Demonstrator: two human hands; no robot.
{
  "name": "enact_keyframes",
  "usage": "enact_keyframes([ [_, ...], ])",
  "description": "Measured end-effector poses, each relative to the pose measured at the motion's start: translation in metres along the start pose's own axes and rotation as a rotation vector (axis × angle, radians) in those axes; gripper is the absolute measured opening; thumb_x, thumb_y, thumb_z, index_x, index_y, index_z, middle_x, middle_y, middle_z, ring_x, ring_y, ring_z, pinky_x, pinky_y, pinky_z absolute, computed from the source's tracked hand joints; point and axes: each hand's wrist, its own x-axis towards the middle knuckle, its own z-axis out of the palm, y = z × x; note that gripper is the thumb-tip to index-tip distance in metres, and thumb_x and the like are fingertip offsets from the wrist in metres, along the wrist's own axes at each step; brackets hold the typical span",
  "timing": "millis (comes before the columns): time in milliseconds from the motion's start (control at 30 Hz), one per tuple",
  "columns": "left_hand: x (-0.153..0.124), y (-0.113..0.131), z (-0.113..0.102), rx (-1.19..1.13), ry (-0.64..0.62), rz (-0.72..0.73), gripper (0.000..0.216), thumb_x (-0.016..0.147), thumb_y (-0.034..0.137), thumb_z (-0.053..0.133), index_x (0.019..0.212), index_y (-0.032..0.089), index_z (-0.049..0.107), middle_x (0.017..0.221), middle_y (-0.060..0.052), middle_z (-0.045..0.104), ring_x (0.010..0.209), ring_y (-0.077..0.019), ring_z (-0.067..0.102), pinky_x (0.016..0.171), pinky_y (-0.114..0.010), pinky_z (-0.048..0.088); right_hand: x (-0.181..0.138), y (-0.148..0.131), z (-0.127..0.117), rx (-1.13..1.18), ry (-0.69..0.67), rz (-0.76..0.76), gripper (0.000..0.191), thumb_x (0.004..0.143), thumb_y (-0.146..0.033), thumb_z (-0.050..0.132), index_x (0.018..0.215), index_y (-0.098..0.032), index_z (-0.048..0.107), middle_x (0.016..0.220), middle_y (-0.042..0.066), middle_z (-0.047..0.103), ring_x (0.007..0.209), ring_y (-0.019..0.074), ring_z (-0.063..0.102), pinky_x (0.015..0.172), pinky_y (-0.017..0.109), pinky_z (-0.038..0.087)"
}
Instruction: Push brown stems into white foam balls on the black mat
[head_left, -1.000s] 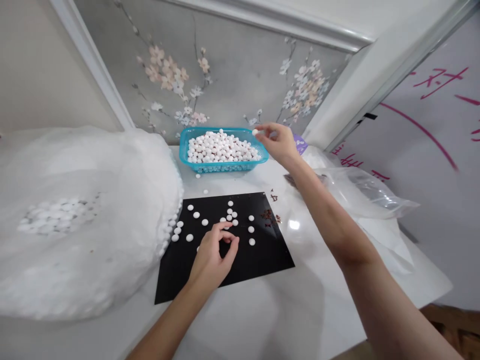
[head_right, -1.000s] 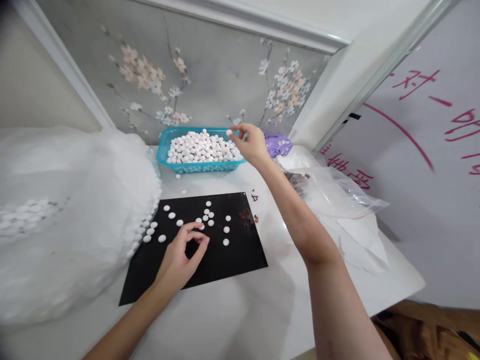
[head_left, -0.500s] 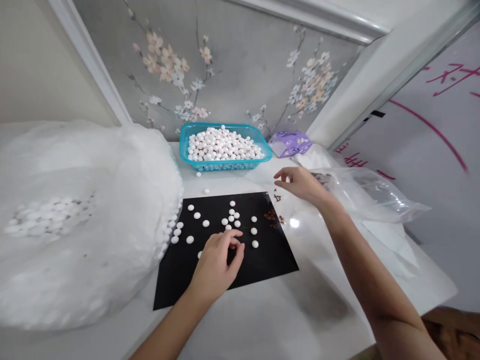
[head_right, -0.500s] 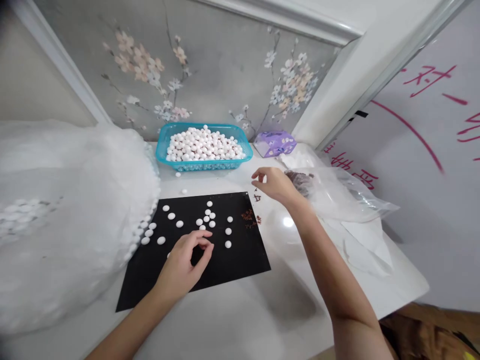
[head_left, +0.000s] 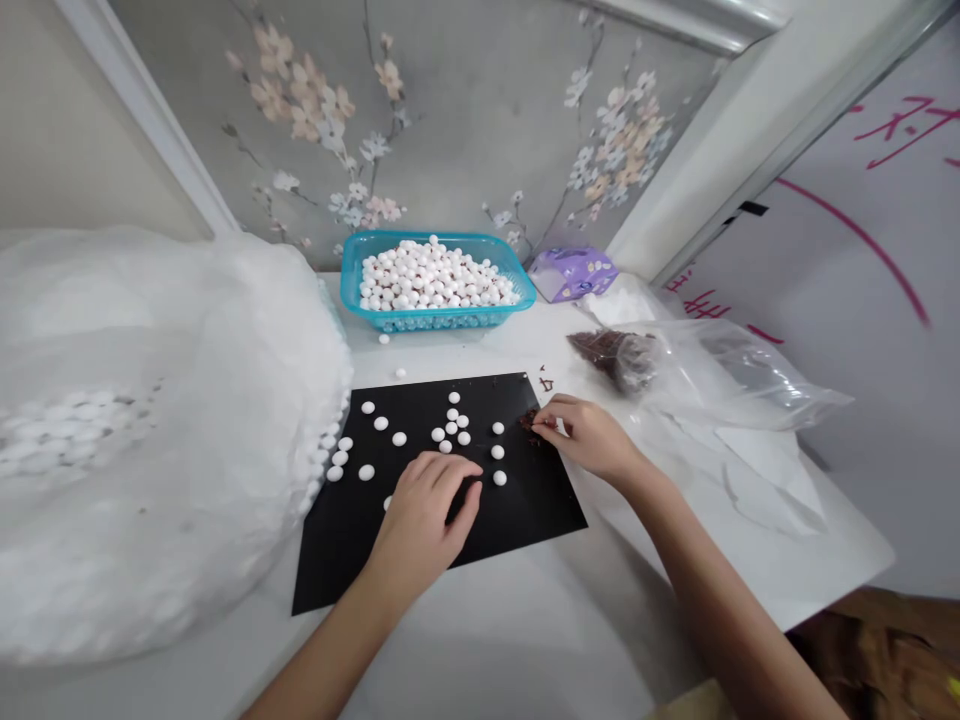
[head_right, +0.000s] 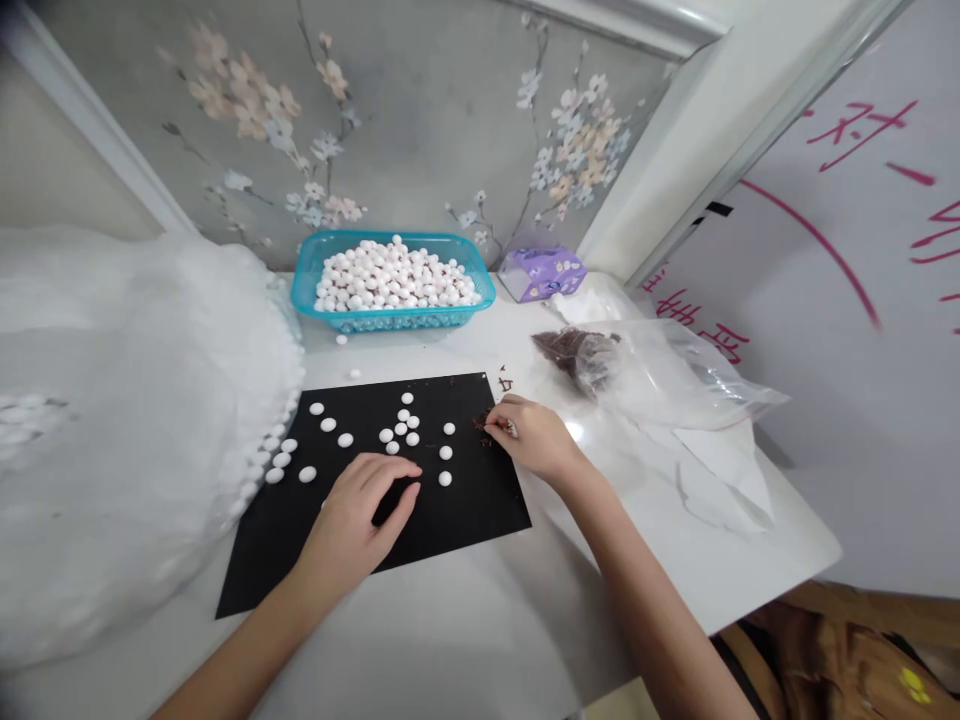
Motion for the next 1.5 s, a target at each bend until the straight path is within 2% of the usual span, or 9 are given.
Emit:
enact_keyframes([
  [133,0.0,0.003,0.001,0.158,-0.126,0.194,0.029,0.088,0.027,0.046,0.116,0.027,0.054,0.132,-0.008,0.048,0.116,-0.0255,0.043,0.094,-0.044,0.038,-0.005,-0.007,0.003,0.061,0.064,0.013,0.014,0.085,-0.022,0.048,0.081,-0.02,0.061,0.083,0.002,0.057,0.056,0.0103,0.049,0.058,0.026,0.04],
  [233,0.001,0.004,0.003,0.209,-0.24,0.282,0.035,0.089,0.03,0.046,0.123,0.029,0.05,0.139,-0.007,0.042,0.12,-0.026,0.042,0.097,-0.046,0.035,-0.013,-0.016,0.006,0.187,0.134,0.006,0.015,0.087,-0.025,0.045,0.086,-0.02,0.059,0.084,0.003,0.055,0.061,0.0115,0.051,0.059,0.026,0.042],
  [467,0.002,0.003,0.007,0.203,-0.172,0.294,0.029,0.09,0.021,0.041,0.115,0.021,0.057,0.12,-0.007,0.06,0.108,-0.0232,0.052,0.091,-0.041,0.039,-0.032,-0.031,0.036,0.433,0.266,0.048,0.016,0.085,-0.033,0.052,0.079,-0.021,0.06,0.071,0.0,0.049,0.057,0.0117,0.045,0.052,0.025,0.04],
  [733,0.001,-0.002,0.01,0.255,-0.118,0.31,0.023,0.089,0.015,0.041,0.104,0.02,0.059,0.087,-0.003,0.067,0.08,-0.0181,0.059,0.073,-0.033,0.042,-0.035,-0.036,0.047,0.514,0.189,0.079,0.016,0.086,-0.035,0.05,0.081,-0.021,0.057,0.074,0.001,0.054,0.055,0.0108,0.044,0.05,0.024,0.037],
  [967,0.0,-0.001,0.009,0.201,-0.067,0.177,0.015,0.088,0.019,0.044,0.093,0.018,0.059,0.083,-0.003,0.065,0.077,-0.018,0.057,0.073,-0.032,0.041,-0.037,-0.041,0.045,0.648,0.101,0.155,0.019,0.088,-0.039,0.046,0.085,-0.021,0.053,0.074,0.0,0.054,0.052,0.0096,0.044,0.048,0.023,0.035],
  [1167,0.0,-0.002,0.009,0.209,-0.057,0.173,0.015,0.089,0.018,0.044,0.096,0.017,0.056,0.085,-0.002,0.066,0.078,-0.0173,0.056,0.073,-0.032,0.042,-0.034,-0.05,0.039,0.717,0.007,0.159,0.023,0.085,-0.04,0.05,0.078,-0.018,0.056,0.074,-0.001,0.053,0.056,0.0083,0.045,0.049,0.021,0.036],
  [1300,0.0,-0.002,0.009,0.196,-0.042,0.126,0.012,0.088,0.019,0.044,0.095,0.018,0.054,0.078,-0.001,0.064,0.073,-0.0164,0.057,0.07,-0.031,0.042,-0.034,-0.05,0.044,0.844,-0.063,0.217,0.025,0.084,-0.043,0.05,0.082,-0.019,0.052,0.06,-0.005,0.049,0.043,0.0059,0.042,0.041,0.019,0.034],
  [1433,-0.001,-0.002,0.01,0.191,-0.036,0.122,0.012,0.088,0.018,0.044,0.096,0.019,0.054,0.078,-0.001,0.064,0.073,-0.016,0.057,0.07,-0.031,0.044,-0.035,-0.047,0.048,0.945,-0.043,0.238,0.025,0.082,-0.044,0.054,0.081,-0.019,0.051,0.071,-0.003,0.057,0.037,0.0033,0.042,0.036,0.018,0.032],
  [1500,-0.001,-0.002,0.01,0.18,-0.03,0.121,0.013,0.088,0.017,0.044,0.097,0.019,0.053,0.079,-0.001,0.064,0.073,-0.0159,0.057,0.071,-0.031,0.044,-0.035,-0.047,0.048,0.935,-0.015,0.262,0.024,0.078,-0.042,0.059,0.079,-0.018,0.055,0.061,-0.004,0.055,0.037,0.0041,0.042,0.036,0.018,0.032],
])
